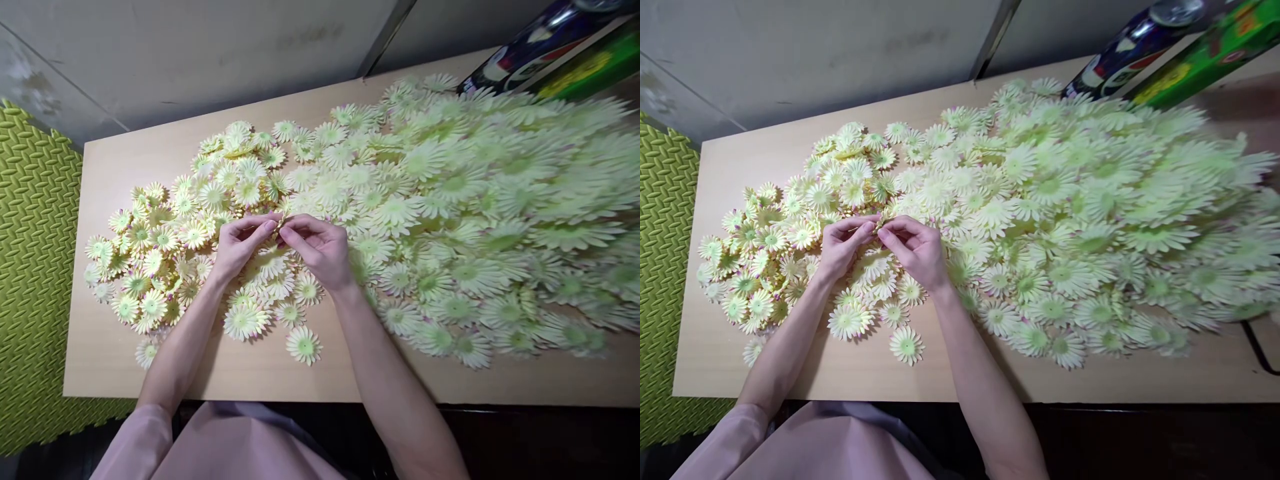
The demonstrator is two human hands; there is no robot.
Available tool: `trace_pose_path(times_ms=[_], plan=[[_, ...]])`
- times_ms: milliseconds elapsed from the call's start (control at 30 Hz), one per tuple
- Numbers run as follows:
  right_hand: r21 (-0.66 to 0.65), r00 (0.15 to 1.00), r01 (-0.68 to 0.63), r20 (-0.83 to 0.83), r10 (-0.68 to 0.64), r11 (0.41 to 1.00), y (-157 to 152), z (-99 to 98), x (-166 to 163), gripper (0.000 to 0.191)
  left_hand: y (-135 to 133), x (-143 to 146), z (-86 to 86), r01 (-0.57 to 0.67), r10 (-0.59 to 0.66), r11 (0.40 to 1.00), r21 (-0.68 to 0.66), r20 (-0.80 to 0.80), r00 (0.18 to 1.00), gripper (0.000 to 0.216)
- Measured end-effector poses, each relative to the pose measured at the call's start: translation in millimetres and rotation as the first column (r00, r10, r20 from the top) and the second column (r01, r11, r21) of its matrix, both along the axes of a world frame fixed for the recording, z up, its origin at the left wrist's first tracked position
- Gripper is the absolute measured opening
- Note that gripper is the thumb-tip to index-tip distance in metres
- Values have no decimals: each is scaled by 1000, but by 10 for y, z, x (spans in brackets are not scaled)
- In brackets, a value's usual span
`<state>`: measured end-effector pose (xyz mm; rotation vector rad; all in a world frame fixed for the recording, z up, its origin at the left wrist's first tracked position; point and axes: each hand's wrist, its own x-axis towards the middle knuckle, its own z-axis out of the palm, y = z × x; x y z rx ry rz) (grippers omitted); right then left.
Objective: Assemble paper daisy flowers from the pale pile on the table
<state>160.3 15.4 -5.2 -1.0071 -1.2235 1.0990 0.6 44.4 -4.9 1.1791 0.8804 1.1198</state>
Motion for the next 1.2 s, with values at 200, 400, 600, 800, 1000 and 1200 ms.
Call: trace_pose_path(times_ms=[200,400,600,800,1000,1200], plan=[[-6,999,10,41,-10,1000,-1,-24,6,13,-13,16,19,-14,15,1000,22,-9,1000,16],[-13,999,-6,37,6,1000,2,1,6,14,-16,14,9,-17,17,1000,17,-21,1000,18],[-44,999,-33,10,34,998,3,13,25,15,-10,3,10,6,-2,998,65,-60,998,17],[-52,999,-31,7,32,998,-3,39,33,14,1,-17,9,34,-20,990,135,-104,994,13],[-61,1000,-20,14,20,998,-7,35,43,13,12,-28,15,51,-35,988,148,-111,993,12],[-63,1000,18,14,-17,998,-6,7,45,11,0,-19,20,68,-51,984,164,-105,993,11]])
